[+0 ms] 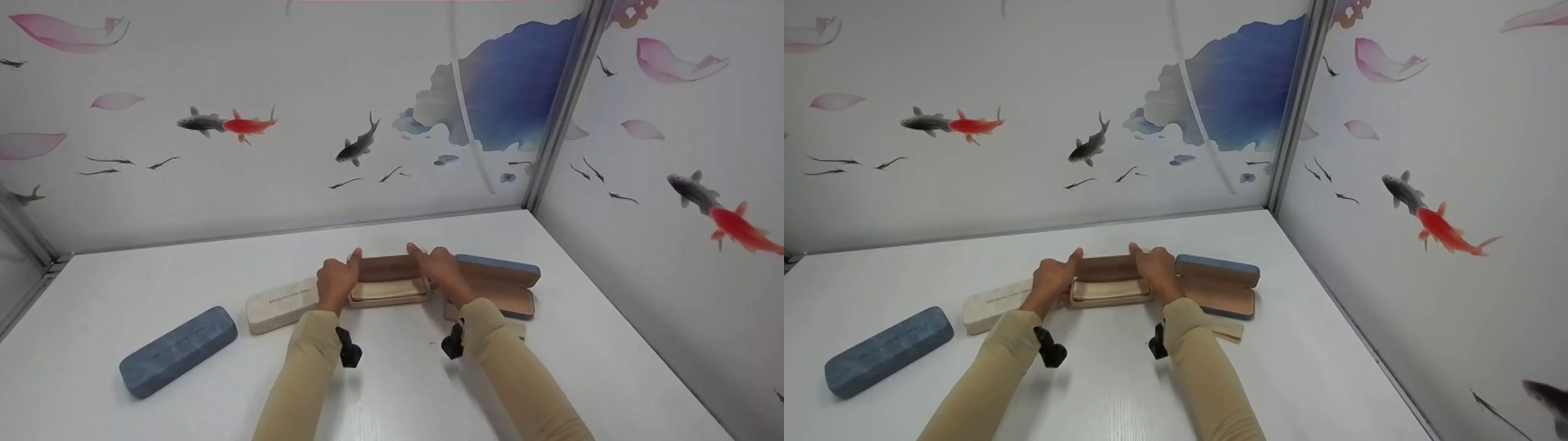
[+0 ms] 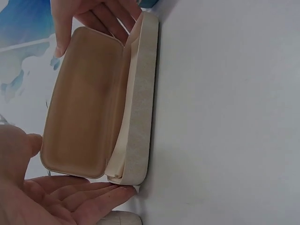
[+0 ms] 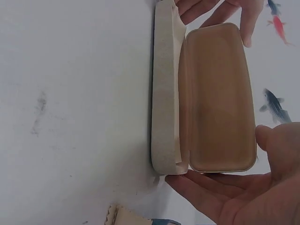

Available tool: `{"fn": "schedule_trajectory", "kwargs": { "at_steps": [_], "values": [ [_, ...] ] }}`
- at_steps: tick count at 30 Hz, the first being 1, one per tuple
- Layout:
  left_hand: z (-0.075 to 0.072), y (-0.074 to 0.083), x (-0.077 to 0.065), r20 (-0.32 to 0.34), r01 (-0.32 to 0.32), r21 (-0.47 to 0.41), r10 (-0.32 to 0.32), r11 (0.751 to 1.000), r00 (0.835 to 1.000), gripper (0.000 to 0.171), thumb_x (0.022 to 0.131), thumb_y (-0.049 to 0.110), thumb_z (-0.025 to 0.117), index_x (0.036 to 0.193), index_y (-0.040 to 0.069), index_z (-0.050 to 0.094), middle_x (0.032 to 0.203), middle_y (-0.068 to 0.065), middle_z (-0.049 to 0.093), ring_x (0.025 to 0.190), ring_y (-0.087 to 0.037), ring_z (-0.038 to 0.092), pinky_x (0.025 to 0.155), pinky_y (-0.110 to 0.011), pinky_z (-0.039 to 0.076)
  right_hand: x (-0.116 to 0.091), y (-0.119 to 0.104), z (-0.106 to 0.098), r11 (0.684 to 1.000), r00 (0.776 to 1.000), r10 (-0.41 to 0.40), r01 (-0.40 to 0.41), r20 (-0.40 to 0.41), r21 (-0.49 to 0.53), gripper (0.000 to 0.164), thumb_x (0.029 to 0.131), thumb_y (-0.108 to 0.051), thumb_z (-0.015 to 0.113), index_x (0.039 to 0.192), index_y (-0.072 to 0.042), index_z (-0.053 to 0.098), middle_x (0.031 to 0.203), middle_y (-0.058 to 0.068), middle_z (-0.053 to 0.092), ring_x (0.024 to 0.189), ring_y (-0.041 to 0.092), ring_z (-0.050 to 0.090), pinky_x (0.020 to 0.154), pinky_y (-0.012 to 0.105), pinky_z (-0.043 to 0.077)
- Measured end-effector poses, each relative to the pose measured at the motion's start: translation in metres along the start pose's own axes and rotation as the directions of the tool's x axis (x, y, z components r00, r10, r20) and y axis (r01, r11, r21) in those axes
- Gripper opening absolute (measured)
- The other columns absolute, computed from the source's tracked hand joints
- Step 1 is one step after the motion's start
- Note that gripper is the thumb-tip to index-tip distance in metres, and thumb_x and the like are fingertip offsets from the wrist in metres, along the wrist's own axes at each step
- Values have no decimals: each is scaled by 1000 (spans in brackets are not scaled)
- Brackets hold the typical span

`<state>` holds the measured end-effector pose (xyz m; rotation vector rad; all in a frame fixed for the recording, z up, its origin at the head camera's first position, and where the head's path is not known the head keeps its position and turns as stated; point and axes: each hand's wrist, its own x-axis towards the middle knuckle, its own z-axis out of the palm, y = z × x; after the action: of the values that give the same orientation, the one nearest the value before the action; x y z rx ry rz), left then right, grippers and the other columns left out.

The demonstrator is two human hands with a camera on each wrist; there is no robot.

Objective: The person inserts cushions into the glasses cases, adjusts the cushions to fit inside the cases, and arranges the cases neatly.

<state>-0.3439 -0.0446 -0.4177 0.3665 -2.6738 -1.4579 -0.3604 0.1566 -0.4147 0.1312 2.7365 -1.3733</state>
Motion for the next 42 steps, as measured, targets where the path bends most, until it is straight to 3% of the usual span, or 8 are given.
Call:
{"fn": "schedule_trajectory", "kwargs": {
  "at_steps": [6, 11, 20, 23, 27, 32, 37, 42],
  "values": [
    [-2, 3, -3, 22, 11, -20, -11, 1000, 1000, 67, 103, 45, 50, 131, -17, 52, 128, -33, 61, 119, -42, 62, 102, -51, 50, -2, -3, -4, 998, 998, 45, -47, 47, 46, 74, 101, -53, 49, 136, 12, 45, 124, 25, 59, 115, 35, 61, 95, 48, 55],
    [-5, 2, -5, 30, -1, -16, 1, 1000, 1000, 66, 103, 43, 51, 130, -16, 52, 128, -33, 61, 119, -43, 62, 101, -50, 51, -5, -5, -5, 994, 996, 72, -77, 61, 79, 78, 101, -51, 50, 143, 13, 38, 137, 29, 52, 122, 42, 59, 97, 50, 54],
    [-8, -4, -4, 59, -38, -37, 40, 999, 997, 53, 102, 42, 55, 108, -10, 63, 102, -21, 67, 88, -25, 59, 87, -43, 54, -4, -2, -6, 996, 996, 76, -78, 37, 50, 75, 100, -51, 54, 136, 13, 44, 128, 26, 58, 113, 37, 64, 99, 48, 52],
    [-8, -6, -4, 73, -42, -60, 46, 997, 996, 52, 102, 41, 55, 108, -10, 64, 98, -17, 65, 86, -23, 56, 84, -40, 52, -4, 3, -4, 999, 999, 33, -33, 0, 34, 61, 98, -51, 57, 100, 9, 60, 90, 13, 63, 82, 23, 62, 83, 37, 54],
    [-7, -10, -5, 85, -48, -62, 53, 997, 995, 56, 102, 41, 55, 117, -13, 63, 108, -22, 69, 93, -25, 61, 89, -42, 53, -5, 10, 0, 999, 999, -10, 11, -33, 50, 60, 97, -51, 59, 55, -12, 44, 52, -5, 34, 53, 13, 40, 58, 28, 43],
    [-6, -15, -8, 101, -53, -55, 59, 997, 993, 59, 103, 42, 54, 125, -12, 61, 119, -25, 69, 96, -25, 64, 89, -40, 54, -7, 17, 4, 999, 998, -26, 28, -49, 46, 62, 98, -52, 57, 50, -17, 39, 47, -8, 34, 48, 9, 37, 50, 25, 34],
    [-7, -19, -8, 106, -75, -59, 81, 995, 991, 55, 102, 42, 55, 119, -9, 67, 105, -18, 71, 82, -18, 58, 71, -29, 47, -8, 20, 5, 999, 998, -20, 23, -61, 42, 59, 99, -53, 55, 54, -15, 45, 51, -5, 40, 53, 12, 41, 53, 26, 33],
    [-5, -22, -7, 95, -99, -55, 104, 994, 990, 53, 102, 43, 56, 114, -7, 70, 97, -17, 71, 82, -19, 59, 75, -33, 50, -10, 23, 6, 995, 998, -23, 29, -60, 92, 58, 98, -53, 57, 56, -15, 48, 51, -5, 43, 52, 12, 42, 54, 26, 35]
  ]
}}
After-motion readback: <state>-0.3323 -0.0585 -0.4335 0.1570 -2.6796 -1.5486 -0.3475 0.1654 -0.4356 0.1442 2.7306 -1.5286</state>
